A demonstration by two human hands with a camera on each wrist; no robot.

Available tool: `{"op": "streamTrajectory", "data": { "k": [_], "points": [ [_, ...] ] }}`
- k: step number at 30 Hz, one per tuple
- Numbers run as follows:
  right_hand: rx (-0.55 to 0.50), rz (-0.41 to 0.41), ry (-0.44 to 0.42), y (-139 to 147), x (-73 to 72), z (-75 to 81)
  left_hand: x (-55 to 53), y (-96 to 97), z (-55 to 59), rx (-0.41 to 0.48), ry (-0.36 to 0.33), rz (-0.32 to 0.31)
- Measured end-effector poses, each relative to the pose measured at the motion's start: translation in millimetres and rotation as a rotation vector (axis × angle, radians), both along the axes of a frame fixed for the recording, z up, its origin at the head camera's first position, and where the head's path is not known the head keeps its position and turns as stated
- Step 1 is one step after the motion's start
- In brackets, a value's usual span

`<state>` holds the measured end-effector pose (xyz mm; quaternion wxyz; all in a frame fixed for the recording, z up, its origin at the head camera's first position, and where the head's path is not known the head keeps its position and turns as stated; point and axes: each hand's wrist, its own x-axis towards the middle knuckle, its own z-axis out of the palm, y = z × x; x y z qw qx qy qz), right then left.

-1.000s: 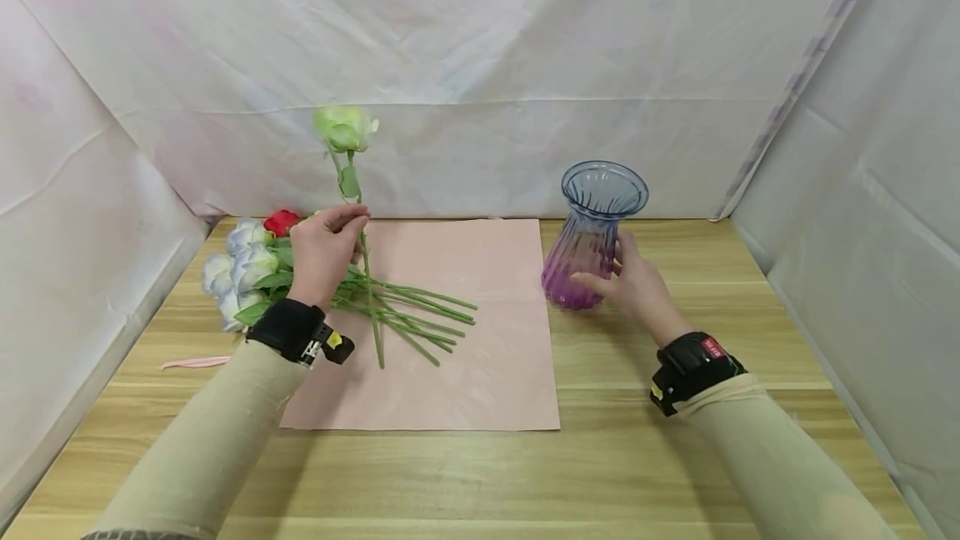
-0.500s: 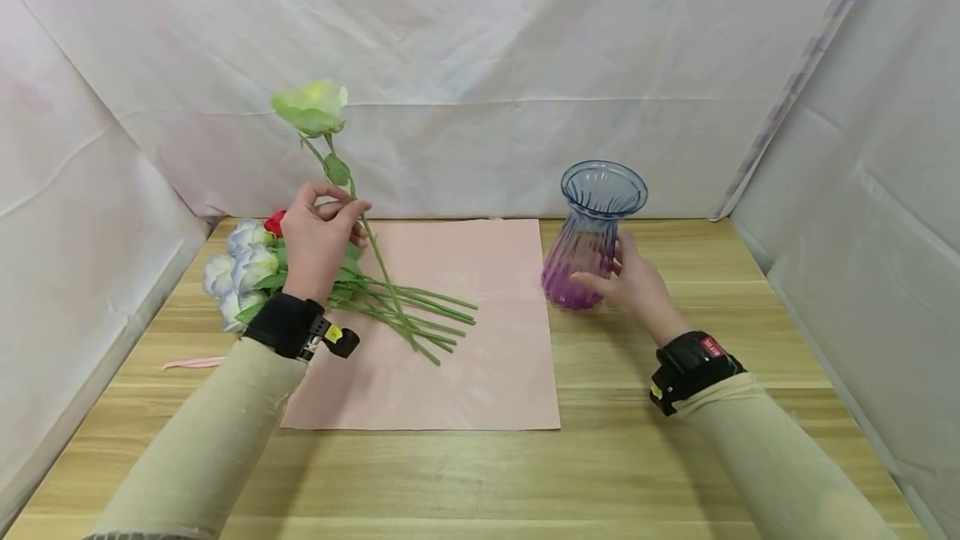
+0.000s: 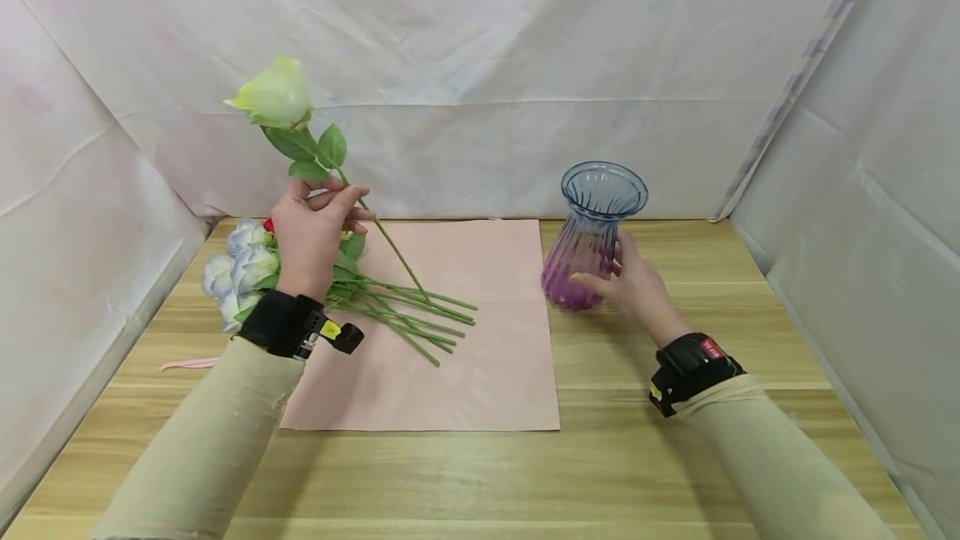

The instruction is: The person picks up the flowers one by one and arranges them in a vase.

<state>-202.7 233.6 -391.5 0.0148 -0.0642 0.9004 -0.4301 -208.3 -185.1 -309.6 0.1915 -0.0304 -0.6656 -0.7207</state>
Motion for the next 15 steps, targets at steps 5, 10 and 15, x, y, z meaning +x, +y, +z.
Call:
{"op": "streamTrajectory", "data": {
  "k": [5,10,15],
  "points": [
    [0.013,0.002,0.006,0.4,0.3,-0.5,-1.5,2.1,1.4,0.092,0.032,-0.009],
    [0.01,0.005,0.008,0.3,0.6,-0.3,-2.5,5.4,3.5,0.159,0.053,-0.014],
    [0.001,0.003,0.005,-0.1,0.7,-0.4,-1.7,8.6,7.4,0.21,0.041,-0.03]
  ]
}}
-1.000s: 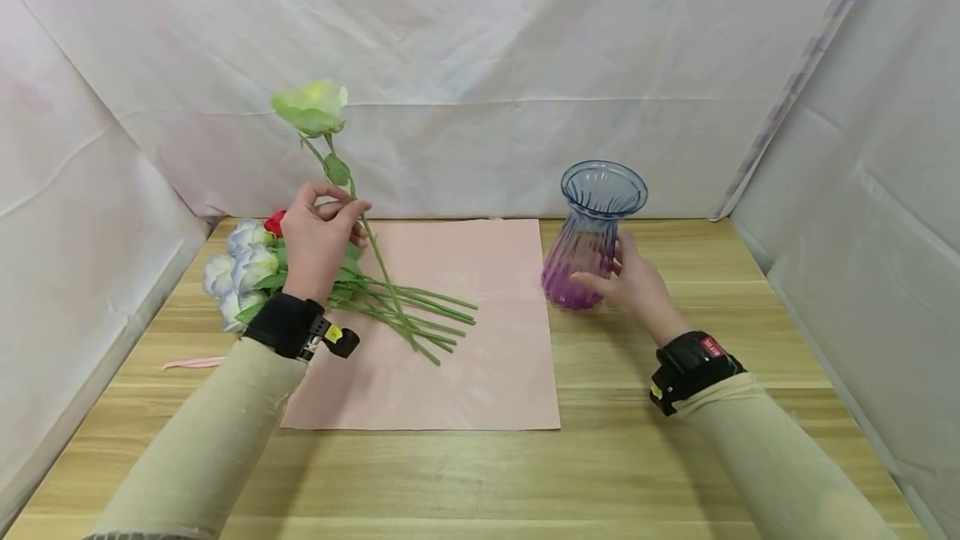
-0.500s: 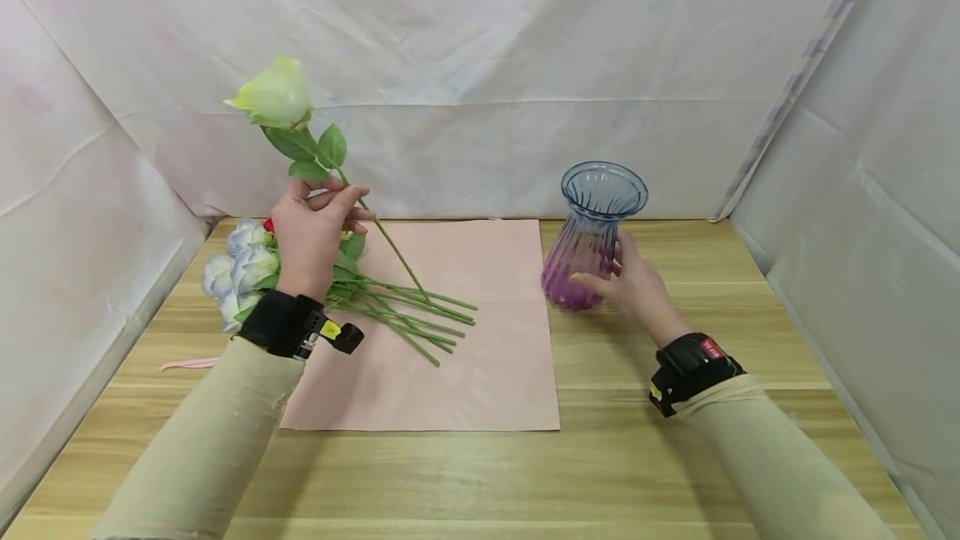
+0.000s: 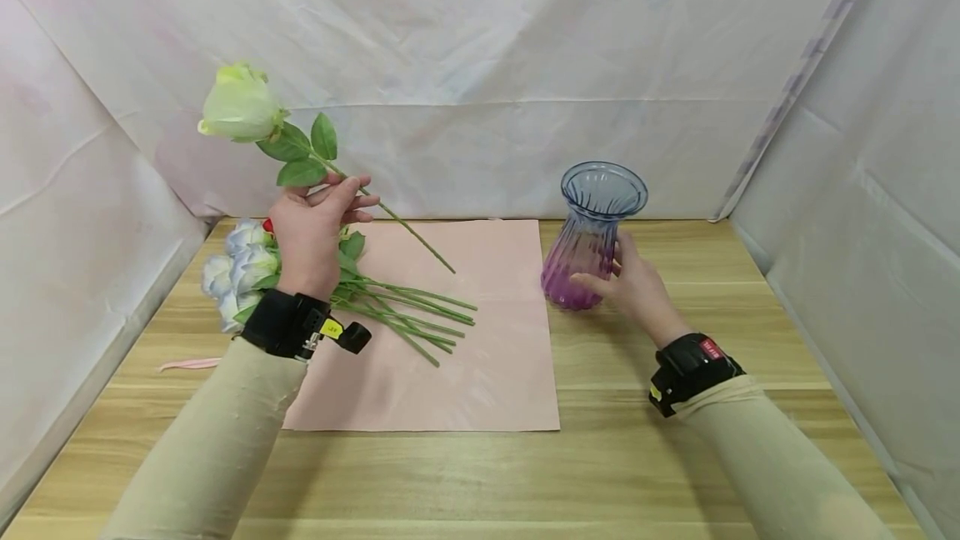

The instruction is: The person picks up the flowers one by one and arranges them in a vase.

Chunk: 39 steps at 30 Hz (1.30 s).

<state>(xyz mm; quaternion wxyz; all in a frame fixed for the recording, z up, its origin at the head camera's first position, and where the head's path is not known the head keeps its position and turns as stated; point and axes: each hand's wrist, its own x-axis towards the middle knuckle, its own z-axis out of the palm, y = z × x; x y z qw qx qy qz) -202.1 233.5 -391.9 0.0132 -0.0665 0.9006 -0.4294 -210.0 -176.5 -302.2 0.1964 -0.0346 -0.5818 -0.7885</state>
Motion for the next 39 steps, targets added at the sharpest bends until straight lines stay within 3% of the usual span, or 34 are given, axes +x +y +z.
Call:
{"op": "streamTrajectory", "data": {
  "k": [9,20,31,39],
  "points": [
    [0.004,-0.009,-0.011,0.1,0.1,0.8,1.4,5.4,3.7,0.087,0.022,-0.033],
    [-0.003,-0.006,-0.022,1.0,0.4,0.1,0.4,19.0,13.9,0.247,0.104,-0.131],
    [-0.023,0.001,0.002,2.0,0.2,-1.4,-3.6,39.4,33.2,0.368,0.162,-0.175],
    [-0.013,-0.01,-0.022,-0.2,1.0,1.4,-5.1,50.8,44.0,0.423,0.163,-0.194]
  ]
}}
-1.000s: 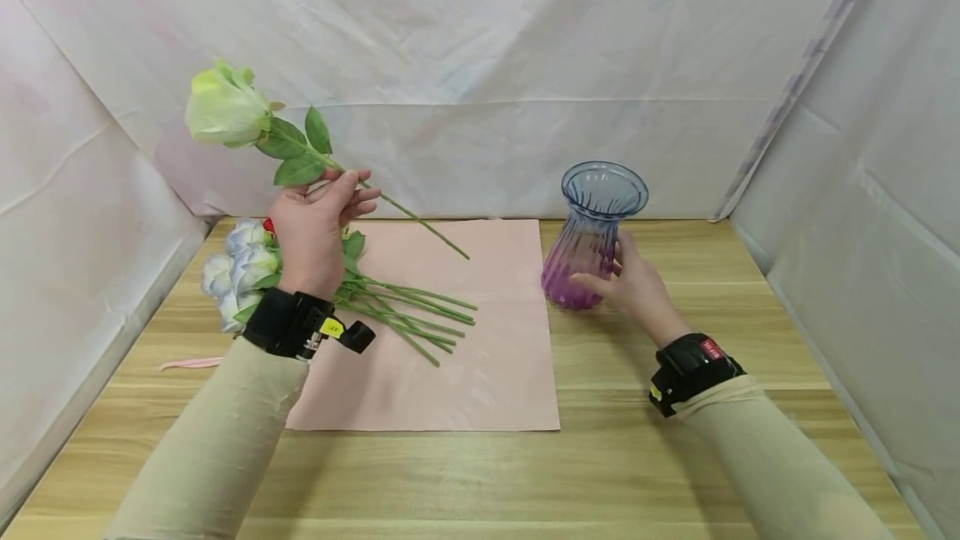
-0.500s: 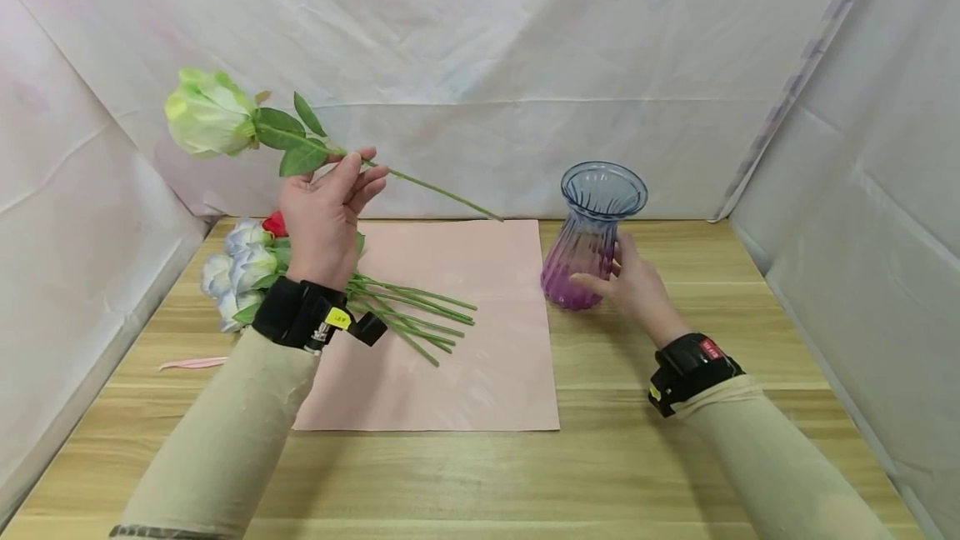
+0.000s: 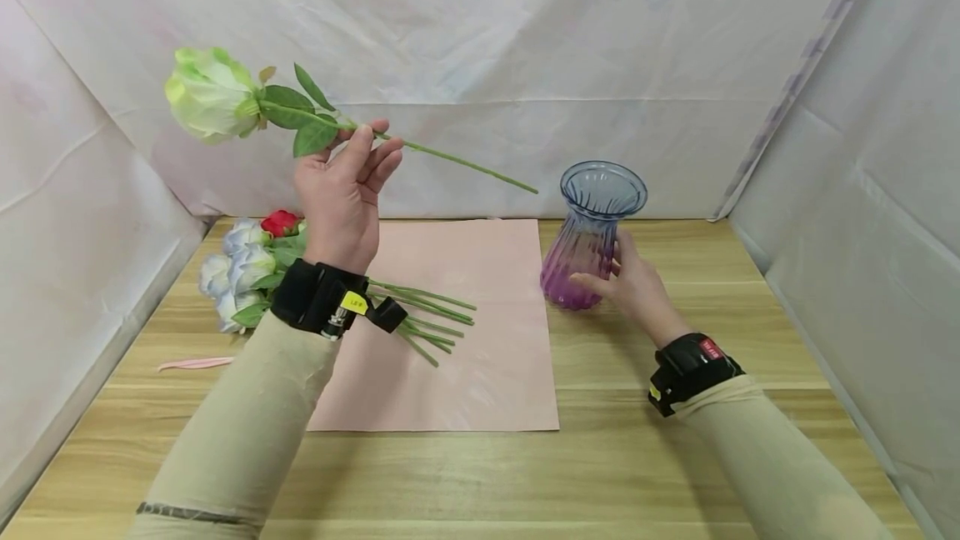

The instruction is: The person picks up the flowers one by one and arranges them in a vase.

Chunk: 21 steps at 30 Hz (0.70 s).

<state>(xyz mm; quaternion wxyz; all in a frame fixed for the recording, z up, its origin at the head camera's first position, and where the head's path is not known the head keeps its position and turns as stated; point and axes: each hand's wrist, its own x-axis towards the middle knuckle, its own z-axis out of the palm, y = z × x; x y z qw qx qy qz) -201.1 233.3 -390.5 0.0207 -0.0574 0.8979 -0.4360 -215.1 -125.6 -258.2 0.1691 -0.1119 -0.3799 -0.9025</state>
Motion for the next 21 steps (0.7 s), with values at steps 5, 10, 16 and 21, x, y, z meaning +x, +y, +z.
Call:
{"op": "streamTrajectory", "data": {
  "k": [5,10,16,21],
  "points": [
    [-0.002,0.002,0.012,-0.6,-0.2,-0.9,-0.5,2.9,6.1,0.021,0.018,0.002],
    [-0.003,0.0,0.021,-1.0,-0.9,-2.5,-1.5,6.6,11.4,0.041,0.023,-0.001],
    [-0.01,0.0,0.022,-0.9,-1.5,-3.3,-2.4,11.9,21.0,0.1,0.034,-0.009],
    [-0.019,0.007,0.022,0.0,-0.9,-3.3,-4.9,20.6,25.5,0.111,0.056,-0.034]
  ]
}}
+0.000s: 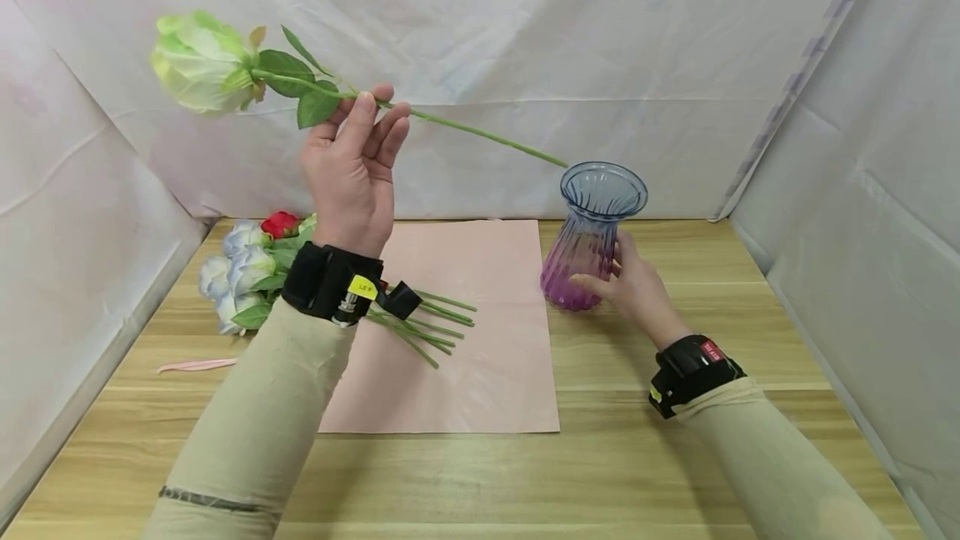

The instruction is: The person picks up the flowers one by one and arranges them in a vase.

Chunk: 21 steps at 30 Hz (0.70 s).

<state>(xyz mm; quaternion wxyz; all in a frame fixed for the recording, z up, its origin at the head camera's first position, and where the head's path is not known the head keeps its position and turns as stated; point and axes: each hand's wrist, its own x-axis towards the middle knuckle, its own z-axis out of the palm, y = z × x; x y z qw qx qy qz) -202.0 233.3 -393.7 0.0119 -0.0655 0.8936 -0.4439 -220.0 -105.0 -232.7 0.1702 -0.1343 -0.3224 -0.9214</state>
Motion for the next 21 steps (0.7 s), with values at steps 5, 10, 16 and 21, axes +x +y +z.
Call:
{"op": "streamTrajectory", "data": {
  "k": [5,10,16,21],
  "points": [
    [0.006,0.004,-0.005,0.7,-0.3,-0.2,-3.6,11.3,-1.0,-0.04,0.018,-0.029],
    [0.014,-0.002,-0.02,1.7,-0.1,-0.1,-8.7,25.7,-3.7,-0.072,0.015,-0.053],
    [0.009,-0.012,-0.033,1.1,1.0,1.2,-13.8,43.3,-7.1,-0.171,-0.006,-0.042],
    [0.007,-0.006,-0.032,1.5,1.7,1.8,-16.2,54.4,-10.1,-0.284,-0.013,-0.032]
  ]
}}
